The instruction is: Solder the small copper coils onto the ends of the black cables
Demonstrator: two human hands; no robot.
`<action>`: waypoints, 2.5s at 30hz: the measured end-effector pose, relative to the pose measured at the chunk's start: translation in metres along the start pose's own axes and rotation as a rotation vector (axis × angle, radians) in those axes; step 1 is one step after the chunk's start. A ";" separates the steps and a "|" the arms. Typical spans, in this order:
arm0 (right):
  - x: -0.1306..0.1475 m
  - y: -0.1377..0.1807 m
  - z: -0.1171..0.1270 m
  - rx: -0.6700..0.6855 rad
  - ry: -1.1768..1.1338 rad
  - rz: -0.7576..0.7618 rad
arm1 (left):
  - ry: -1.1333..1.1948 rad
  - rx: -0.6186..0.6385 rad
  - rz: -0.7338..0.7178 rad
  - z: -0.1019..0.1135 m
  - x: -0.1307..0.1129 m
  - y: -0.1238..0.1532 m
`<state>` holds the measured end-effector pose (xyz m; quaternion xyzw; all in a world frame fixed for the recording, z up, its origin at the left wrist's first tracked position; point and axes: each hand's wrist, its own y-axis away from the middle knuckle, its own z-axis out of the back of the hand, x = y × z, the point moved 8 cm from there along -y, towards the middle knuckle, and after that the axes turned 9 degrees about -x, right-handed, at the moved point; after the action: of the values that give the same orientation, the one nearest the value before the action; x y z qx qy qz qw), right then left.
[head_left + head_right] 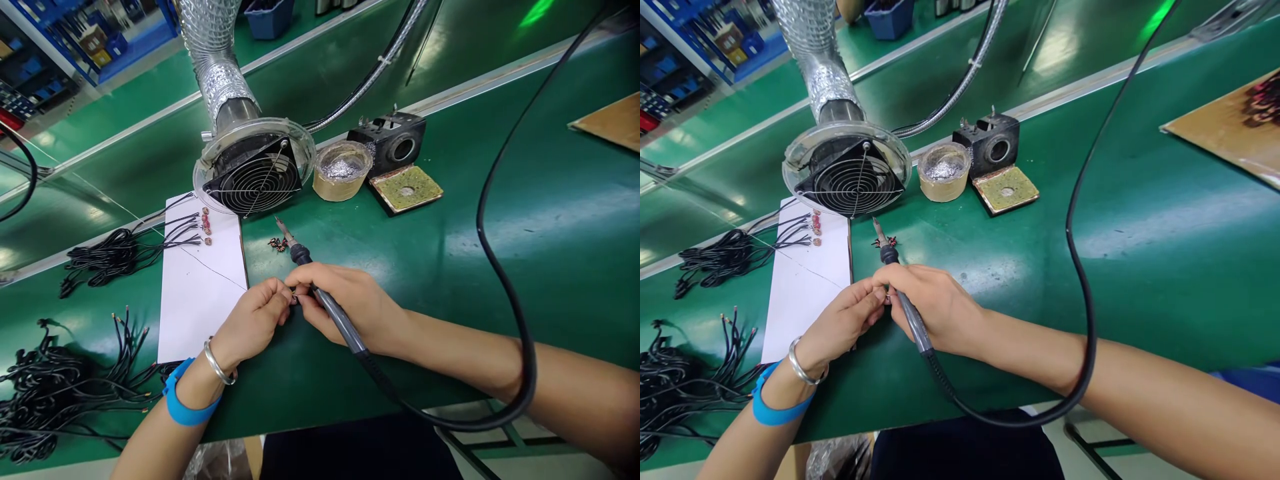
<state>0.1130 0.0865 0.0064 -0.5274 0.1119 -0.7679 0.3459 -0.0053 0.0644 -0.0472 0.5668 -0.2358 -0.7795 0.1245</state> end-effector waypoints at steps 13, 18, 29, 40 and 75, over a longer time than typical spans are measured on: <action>-0.001 0.007 -0.006 0.047 0.026 0.083 | 0.114 -0.005 0.069 -0.010 0.012 0.007; 0.012 0.002 0.024 -0.066 0.065 0.084 | 0.072 -0.149 0.005 -0.004 0.011 0.009; 0.015 0.051 0.066 -0.408 -0.112 -0.160 | -0.068 -0.263 -0.026 -0.004 0.005 0.010; 0.010 0.055 0.064 -0.433 -0.104 -0.182 | -0.121 -0.260 -0.055 -0.005 0.000 0.008; 0.017 0.050 0.070 -0.514 -0.151 -0.126 | -0.125 -0.229 -0.061 -0.006 0.001 0.009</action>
<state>0.1926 0.0518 0.0215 -0.6594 0.2439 -0.6929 0.1598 -0.0004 0.0543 -0.0451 0.5059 -0.1352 -0.8386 0.1499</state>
